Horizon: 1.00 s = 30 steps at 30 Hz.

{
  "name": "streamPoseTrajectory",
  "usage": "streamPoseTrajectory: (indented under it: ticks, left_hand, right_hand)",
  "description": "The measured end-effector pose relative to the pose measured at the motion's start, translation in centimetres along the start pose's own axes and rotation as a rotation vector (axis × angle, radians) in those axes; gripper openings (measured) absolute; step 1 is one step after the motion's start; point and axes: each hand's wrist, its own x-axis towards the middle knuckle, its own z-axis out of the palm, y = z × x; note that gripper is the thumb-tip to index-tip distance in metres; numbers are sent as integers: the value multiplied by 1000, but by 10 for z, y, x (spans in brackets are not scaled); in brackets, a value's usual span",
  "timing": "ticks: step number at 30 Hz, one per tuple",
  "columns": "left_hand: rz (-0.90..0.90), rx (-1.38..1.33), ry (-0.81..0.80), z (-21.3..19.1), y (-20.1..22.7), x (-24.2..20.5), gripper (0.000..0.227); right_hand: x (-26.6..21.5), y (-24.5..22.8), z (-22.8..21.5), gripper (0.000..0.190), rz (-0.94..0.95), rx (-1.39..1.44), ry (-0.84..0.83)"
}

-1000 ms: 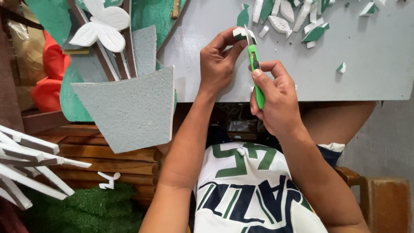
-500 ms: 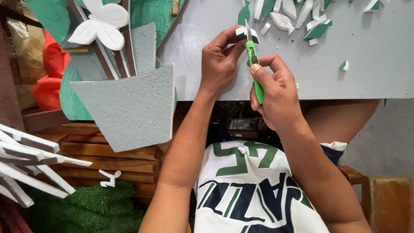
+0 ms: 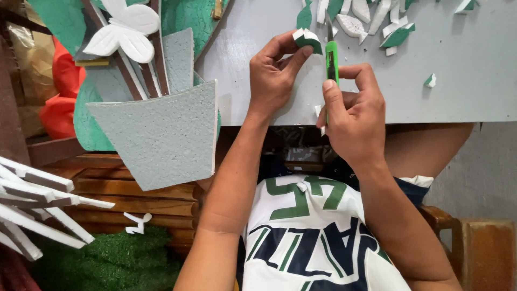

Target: Carving and shaping small foam pieces into leaves using a utility knife.

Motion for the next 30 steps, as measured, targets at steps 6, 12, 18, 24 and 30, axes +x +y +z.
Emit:
streamPoseTrajectory:
  ticks: [6, 12, 18, 24, 30]
  left_hand:
    - [-5, -39, -59, 0, 0, -1, 30]
    - [46, -4, -110, -2, 3, 0, 29]
    - [9, -64, -74, -2, -11, 1, 31]
    - [0, 63, -72, -7, -7, -2, 56]
    - [83, -28, -94, -2, 8, 3, 26]
  right_hand:
    - [37, 21, -11, 20, -202, 154, 3]
    - [92, 32, -7, 16, -202, 44, -160]
    - [81, 50, -9, 3, -387, -10, 15]
    - [51, 63, -31, 27, -59, 251, -68]
    - [57, 54, -23, 16, -6, 183, -162]
